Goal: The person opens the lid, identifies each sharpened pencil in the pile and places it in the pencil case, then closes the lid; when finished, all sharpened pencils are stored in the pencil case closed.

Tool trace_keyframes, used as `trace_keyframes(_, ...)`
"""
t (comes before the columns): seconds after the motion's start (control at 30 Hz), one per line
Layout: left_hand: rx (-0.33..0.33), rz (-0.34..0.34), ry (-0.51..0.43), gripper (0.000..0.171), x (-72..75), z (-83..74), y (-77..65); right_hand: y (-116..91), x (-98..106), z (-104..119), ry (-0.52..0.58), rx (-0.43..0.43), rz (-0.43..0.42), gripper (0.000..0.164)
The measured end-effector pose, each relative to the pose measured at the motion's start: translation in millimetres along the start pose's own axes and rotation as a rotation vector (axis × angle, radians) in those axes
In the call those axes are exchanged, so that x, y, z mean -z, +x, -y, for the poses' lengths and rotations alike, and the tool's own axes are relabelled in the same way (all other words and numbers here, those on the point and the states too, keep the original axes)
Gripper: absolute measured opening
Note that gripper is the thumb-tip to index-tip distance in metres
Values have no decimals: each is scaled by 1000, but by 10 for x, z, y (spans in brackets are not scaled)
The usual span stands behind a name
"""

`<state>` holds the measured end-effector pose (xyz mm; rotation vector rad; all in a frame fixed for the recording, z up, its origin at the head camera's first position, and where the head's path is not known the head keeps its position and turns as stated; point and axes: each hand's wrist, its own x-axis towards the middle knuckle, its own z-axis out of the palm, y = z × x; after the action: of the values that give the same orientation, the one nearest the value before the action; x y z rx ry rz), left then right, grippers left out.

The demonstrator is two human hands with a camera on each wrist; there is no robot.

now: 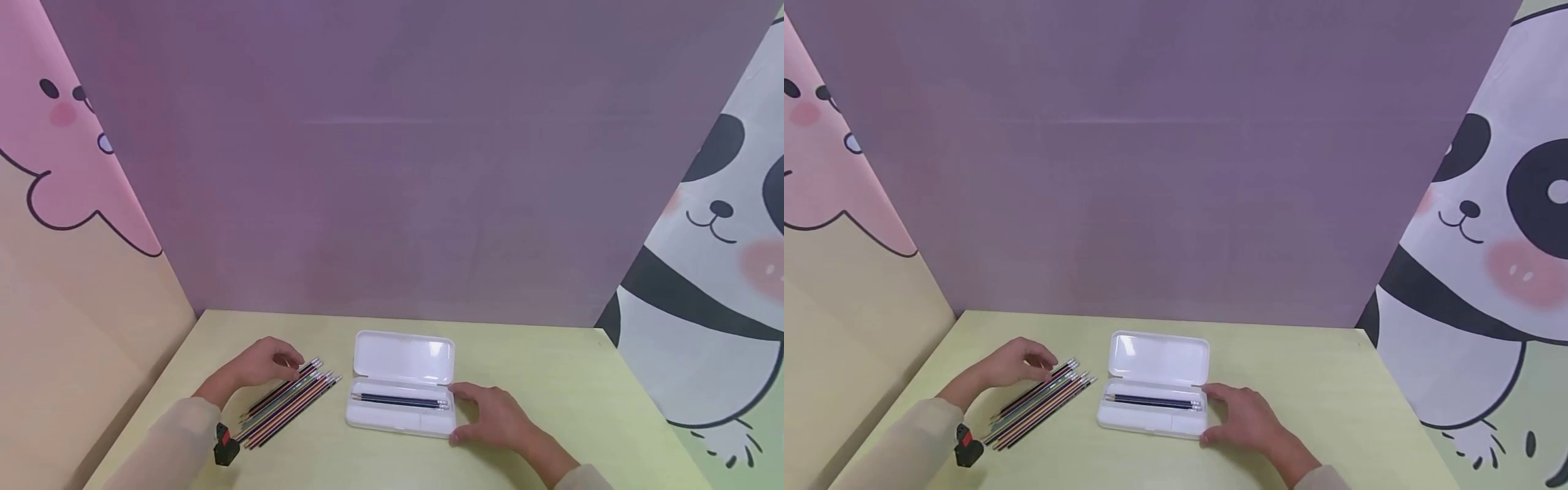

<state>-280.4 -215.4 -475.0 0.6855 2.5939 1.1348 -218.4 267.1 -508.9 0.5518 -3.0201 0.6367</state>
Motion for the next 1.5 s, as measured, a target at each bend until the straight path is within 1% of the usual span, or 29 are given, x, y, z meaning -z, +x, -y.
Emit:
trace_keyframes(0.13, 20, 35, -37, 33, 76, 123, -109, 7, -2, -13, -3, 1, -5, 86)
trace_keyframes(0.27, 54, 62, -70, 35, 98, 225, -181, 10, -8, -23, -3, 4, -7, 85)
trace_keyframes(0.47, 100, 62, -140, 37, 89, 302, -246, 10, -10, -21, 6, 2, -8, 86)
trace_keyframes(0.6, 96, 46, -170, 38, 72, 321, -262, 2, -5, -19, 2, -4, -5, 87)
trace_keyframes(0.77, 78, 33, -162, 36, 45, 379, -240, -8, 12, -11, 6, 15, -5, 87)
trace_keyframes(0.93, 73, 26, -165, 35, 22, 370, -223, -11, 10, -13, 5, 20, -7, 88)
trace_keyframes(1.07, 89, 6, -140, 35, 4, 345, -217, -6, 3, -17, 11, 9, -6, 87)
trace_keyframes(1.13, 93, -5, -112, 35, -7, 330, -213, -2, -4, -22, 13, 6, -5, 86)
trace_keyframes(1.23, 79, -19, -69, 32, -22, 308, -202, -1, -9, -30, 11, 4, -4, 86)
trace_keyframes(1.3, 48, -27, -24, 29, -34, 300, -192, 1, -14, -39, 1, 8, -2, 87)
trace_keyframes(1.37, 41, -36, 4, 26, -46, 298, -181, 1, -15, -42, -4, 13, -4, 87)
trace_keyframes(1.47, 74, -58, 45, 22, -69, 309, -159, 3, -21, -45, -11, 24, -10, 87)
trace_keyframes(1.5, 103, -67, 45, 21, -77, 305, -155, 0, -18, -42, -11, 29, -12, 87)
